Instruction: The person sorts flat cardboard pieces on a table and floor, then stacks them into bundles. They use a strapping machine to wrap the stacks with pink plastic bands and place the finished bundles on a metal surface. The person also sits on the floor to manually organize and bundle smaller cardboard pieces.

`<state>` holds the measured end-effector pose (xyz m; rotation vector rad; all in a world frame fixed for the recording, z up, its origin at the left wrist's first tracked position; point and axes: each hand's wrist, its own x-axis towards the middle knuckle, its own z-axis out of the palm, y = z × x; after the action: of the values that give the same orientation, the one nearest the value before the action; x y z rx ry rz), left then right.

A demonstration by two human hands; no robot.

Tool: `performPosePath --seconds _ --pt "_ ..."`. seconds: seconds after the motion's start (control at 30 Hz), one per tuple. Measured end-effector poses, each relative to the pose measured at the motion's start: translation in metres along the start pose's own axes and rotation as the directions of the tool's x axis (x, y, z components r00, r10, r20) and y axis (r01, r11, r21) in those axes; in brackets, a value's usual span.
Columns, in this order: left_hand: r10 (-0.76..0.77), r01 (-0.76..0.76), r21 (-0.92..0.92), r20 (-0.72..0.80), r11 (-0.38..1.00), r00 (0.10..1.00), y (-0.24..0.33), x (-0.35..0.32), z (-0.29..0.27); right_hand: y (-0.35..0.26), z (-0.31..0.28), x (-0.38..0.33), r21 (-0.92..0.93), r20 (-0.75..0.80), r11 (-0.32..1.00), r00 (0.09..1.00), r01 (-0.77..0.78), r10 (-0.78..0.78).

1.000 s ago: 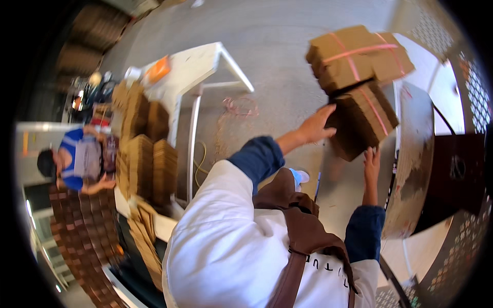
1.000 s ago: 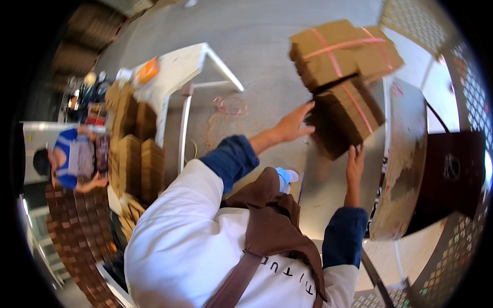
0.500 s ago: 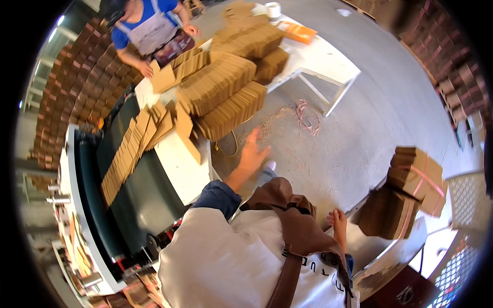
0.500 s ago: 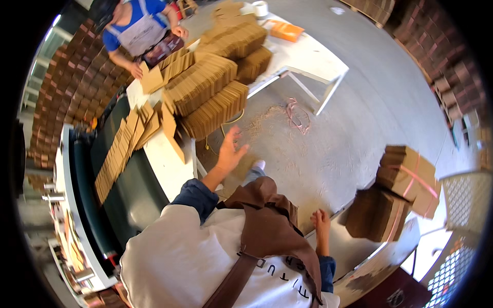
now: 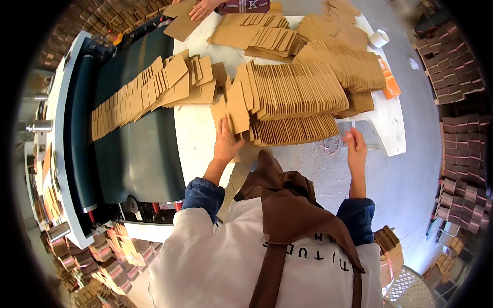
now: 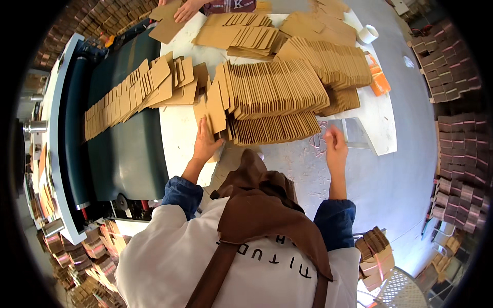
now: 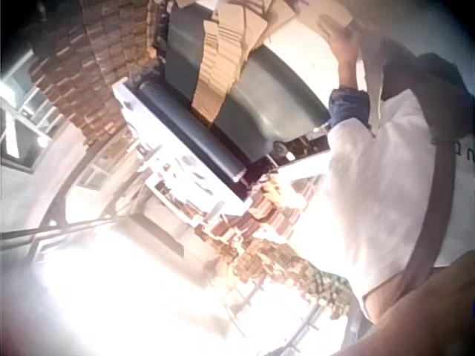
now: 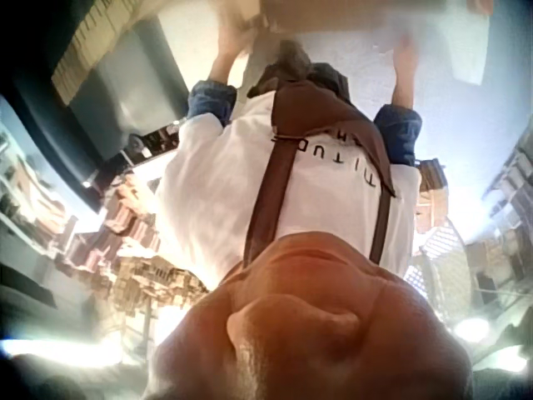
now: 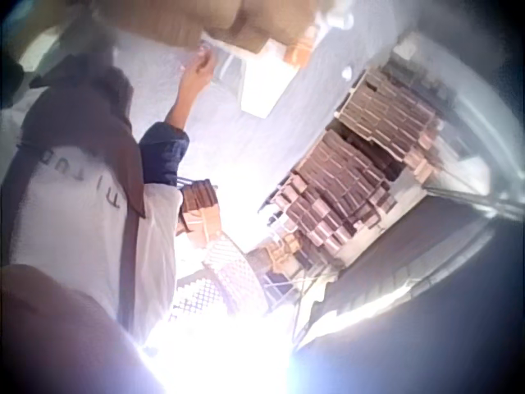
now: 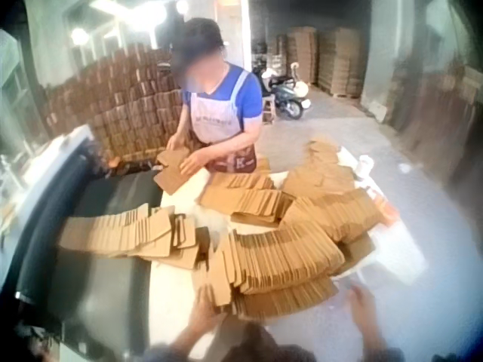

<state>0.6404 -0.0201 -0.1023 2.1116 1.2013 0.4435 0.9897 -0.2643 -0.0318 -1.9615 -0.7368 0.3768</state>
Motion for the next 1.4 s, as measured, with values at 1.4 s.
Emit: performPosePath --seconds 1.4 --pt "-0.06 0.121 -0.498 0.136 0.859 0.989 0.03 0.02 -0.01 -0.189 0.253 0.087 -0.395 0.715 0.522 0.61 0.756 -0.341"
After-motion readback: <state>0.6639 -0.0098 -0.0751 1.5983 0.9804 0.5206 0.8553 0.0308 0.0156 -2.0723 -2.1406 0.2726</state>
